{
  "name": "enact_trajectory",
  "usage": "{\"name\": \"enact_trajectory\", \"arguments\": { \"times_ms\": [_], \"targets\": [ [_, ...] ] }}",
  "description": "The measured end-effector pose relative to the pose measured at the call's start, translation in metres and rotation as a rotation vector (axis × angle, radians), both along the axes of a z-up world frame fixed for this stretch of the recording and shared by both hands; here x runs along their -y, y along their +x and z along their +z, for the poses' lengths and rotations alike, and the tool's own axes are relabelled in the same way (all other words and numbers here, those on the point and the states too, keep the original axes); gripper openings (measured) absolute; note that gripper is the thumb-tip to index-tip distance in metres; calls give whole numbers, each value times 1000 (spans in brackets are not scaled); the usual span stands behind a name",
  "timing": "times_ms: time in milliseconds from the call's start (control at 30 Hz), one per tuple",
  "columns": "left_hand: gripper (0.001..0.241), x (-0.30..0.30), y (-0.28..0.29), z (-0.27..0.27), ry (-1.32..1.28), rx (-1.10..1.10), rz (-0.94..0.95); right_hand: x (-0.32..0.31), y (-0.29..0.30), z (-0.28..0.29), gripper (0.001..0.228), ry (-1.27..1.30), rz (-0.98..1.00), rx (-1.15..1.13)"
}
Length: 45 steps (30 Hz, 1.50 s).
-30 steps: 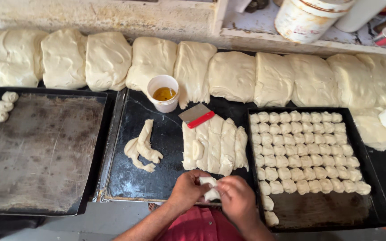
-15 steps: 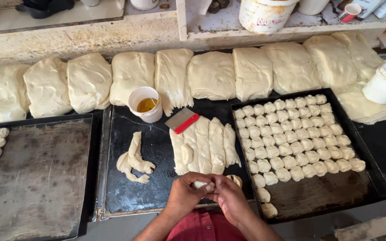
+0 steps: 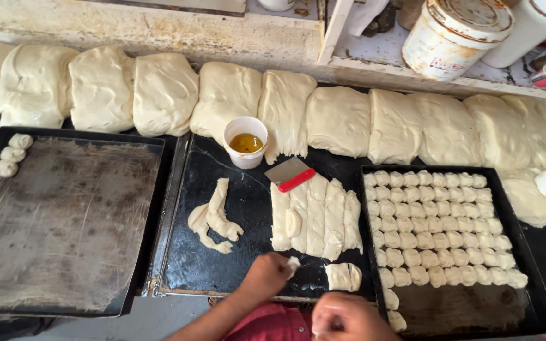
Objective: The person cuts strips of dough into small pieces using a bench scraper and shapes them into small balls by hand. The shaped dough balls are placed in neat rows on a black baking tray. The person works continuously, filling the tray with the prepared dough pieces.
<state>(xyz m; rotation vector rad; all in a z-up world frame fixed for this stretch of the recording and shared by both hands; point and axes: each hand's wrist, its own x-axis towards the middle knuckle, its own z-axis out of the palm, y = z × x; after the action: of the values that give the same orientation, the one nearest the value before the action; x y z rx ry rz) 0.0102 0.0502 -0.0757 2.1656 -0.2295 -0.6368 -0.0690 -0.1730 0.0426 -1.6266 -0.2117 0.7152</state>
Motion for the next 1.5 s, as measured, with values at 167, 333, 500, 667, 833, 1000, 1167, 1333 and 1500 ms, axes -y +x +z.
{"name": "enact_trajectory", "arguments": {
  "times_ms": [167, 333, 500, 667, 833, 1000, 1167, 1333, 1500],
  "targets": [
    [43, -12, -8, 39, -196, 107, 29, 52, 39, -48, 27, 950, -353, -253],
    [78, 13, -27, 103, -120, 398, 68, 23, 43, -73, 47, -407, -509, 506],
    [71, 34, -39, 107, -100, 674, -13, -1, 44, -14, 28, -557, -441, 187],
    [41, 44, -35, 80, -120, 61, 197, 4, 26, -4, 12, -531, -397, 691],
    [40, 41, -17, 63, -829, -706, 430, -1, 2, -7, 26, -548, -267, 1303],
    [43, 35, -7, 54, -734, -716, 349, -13, -5, -20, 21, -619, -436, 1337],
    [34, 27, -2, 26, -654, -114, -114, -29, -6, -34, 35, -600, -619, 1010],
    [49, 16, 8, 31, -819, -483, 174, 4, -25, -24, 32, -246, -926, 664],
    [40, -10, 21, 33, -674, -377, 447, 89, -58, -17, 28, 104, -1250, 645]
  ]
}}
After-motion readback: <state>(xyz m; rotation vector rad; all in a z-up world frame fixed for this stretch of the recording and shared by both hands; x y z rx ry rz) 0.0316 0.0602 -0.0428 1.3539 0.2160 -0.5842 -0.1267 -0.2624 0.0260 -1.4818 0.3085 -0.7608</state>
